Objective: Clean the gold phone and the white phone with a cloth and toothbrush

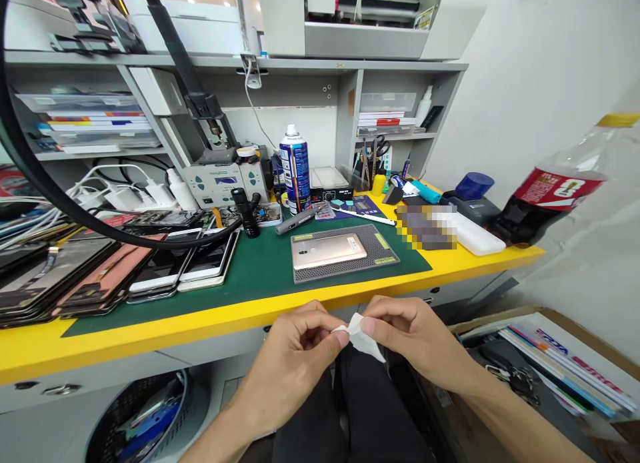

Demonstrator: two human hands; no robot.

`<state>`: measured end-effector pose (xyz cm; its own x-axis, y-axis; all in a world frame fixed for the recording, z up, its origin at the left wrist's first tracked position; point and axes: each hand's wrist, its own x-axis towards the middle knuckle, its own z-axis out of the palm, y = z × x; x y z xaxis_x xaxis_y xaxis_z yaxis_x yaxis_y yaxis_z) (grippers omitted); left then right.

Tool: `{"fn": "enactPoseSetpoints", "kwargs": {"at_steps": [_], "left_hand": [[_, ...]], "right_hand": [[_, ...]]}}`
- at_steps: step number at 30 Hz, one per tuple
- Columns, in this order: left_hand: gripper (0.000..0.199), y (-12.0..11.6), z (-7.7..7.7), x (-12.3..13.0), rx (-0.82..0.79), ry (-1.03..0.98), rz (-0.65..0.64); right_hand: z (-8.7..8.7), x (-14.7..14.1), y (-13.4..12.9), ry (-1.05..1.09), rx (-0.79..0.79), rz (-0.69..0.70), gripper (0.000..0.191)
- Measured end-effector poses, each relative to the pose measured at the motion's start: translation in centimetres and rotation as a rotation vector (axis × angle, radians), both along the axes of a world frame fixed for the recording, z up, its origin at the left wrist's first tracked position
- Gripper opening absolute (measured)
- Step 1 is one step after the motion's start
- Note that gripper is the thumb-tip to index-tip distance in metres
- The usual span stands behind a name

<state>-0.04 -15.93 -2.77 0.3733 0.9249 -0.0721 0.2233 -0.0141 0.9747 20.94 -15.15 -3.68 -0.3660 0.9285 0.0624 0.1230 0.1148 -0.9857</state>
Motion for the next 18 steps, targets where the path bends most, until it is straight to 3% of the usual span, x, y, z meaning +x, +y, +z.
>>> {"fn": "enactPoseSetpoints", "kwargs": {"at_steps": [8,18], "left_hand": [[0.024,0.09,-0.5,0.05,0.008,-0.055,0.022],[0.023,0.17,-0.53,0.06,0.062,-0.063,0.064]], "right_hand": [[-0.12,-0.2,0.21,0.033,0.084,-0.063,0.021],[-0.37,-0.59,0.08,0.083,0.072,-0.089,0.015]]}}
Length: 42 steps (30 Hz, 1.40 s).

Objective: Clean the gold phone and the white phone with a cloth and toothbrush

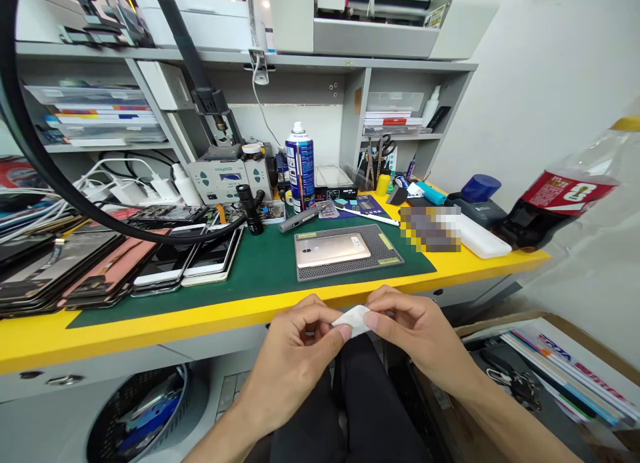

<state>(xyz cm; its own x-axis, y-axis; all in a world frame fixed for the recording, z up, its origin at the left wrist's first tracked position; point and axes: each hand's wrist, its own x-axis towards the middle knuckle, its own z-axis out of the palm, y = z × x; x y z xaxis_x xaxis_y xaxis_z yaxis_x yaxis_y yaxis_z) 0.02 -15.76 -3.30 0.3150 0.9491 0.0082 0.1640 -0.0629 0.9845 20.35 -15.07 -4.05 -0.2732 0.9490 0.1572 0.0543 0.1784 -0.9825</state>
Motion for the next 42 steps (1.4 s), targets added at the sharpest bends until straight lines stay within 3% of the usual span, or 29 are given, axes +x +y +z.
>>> {"fn": "enactPoseSetpoints", "kwargs": {"at_steps": [42], "left_hand": [[0.025,0.02,-0.25,0.17,0.009,-0.006,0.006]], "right_hand": [[-0.36,-0.2,-0.21,0.037,-0.062,-0.043,0.017]]}}
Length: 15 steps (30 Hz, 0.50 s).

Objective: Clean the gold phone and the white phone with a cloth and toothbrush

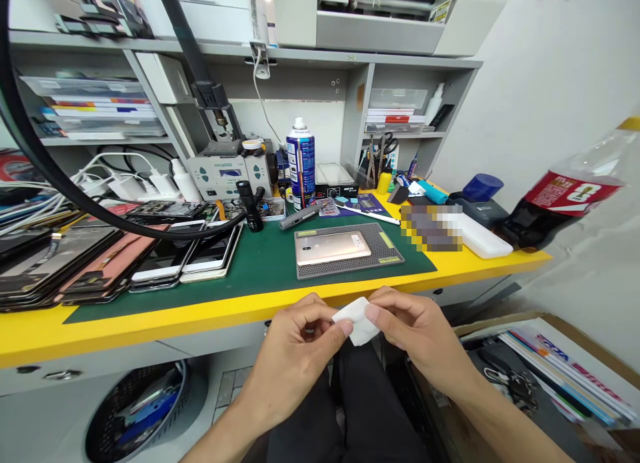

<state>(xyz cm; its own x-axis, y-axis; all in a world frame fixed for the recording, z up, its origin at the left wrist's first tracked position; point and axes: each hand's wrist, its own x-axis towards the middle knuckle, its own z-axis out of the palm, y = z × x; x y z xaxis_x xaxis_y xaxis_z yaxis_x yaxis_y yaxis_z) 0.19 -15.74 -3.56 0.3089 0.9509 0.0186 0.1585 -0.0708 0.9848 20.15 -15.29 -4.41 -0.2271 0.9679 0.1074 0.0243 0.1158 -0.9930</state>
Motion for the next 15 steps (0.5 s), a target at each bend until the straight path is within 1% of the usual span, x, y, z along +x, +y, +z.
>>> {"fn": "enactPoseSetpoints", "kwargs": {"at_steps": [5,11,15], "left_hand": [[0.022,-0.05,-0.03,-0.02,0.004,-0.003,-0.003],[0.026,0.02,0.28,0.13,0.004,0.023,-0.002],[0.028,0.0,0.22,0.18,0.015,0.04,0.0]], "right_hand": [[-0.06,-0.03,0.05,-0.005,-0.003,-0.003,0.018],[-0.01,-0.05,0.15,-0.02,0.008,-0.005,0.016],[0.04,-0.1,0.17,-0.03,0.022,-0.003,0.016]]}}
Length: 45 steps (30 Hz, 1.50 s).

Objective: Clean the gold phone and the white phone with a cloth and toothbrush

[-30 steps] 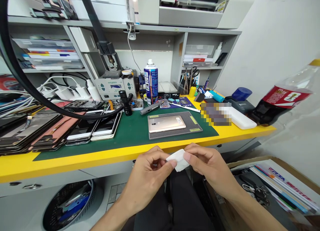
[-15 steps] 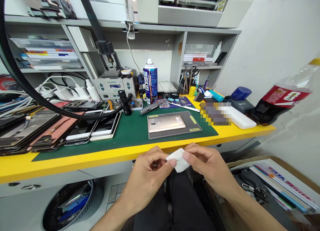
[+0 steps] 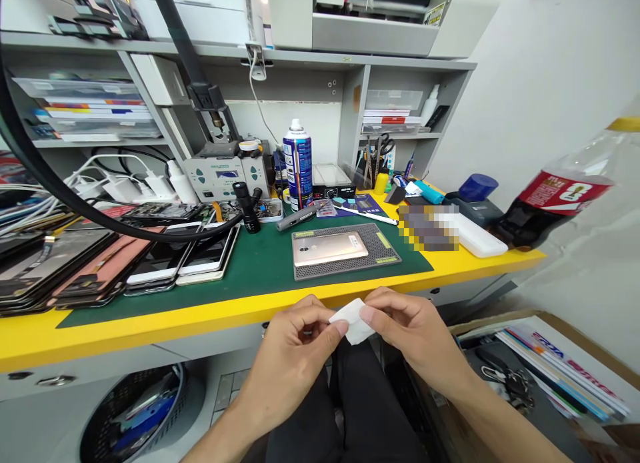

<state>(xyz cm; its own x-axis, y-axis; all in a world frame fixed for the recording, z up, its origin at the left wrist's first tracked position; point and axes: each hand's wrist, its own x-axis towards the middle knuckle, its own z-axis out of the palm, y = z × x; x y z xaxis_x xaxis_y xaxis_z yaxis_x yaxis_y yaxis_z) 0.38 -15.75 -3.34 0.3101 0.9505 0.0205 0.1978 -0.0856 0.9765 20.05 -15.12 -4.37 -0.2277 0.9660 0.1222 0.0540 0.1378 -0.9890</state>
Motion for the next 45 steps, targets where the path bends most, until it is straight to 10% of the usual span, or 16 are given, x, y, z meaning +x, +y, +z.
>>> {"fn": "enactPoseSetpoints", "kwargs": {"at_steps": [45], "left_hand": [[0.028,1.9,1.5,-1.1,-0.023,-0.008,-0.012]], "right_hand": [[0.9,0.4,1.0,-0.187,-0.191,0.249,0.019]]}}
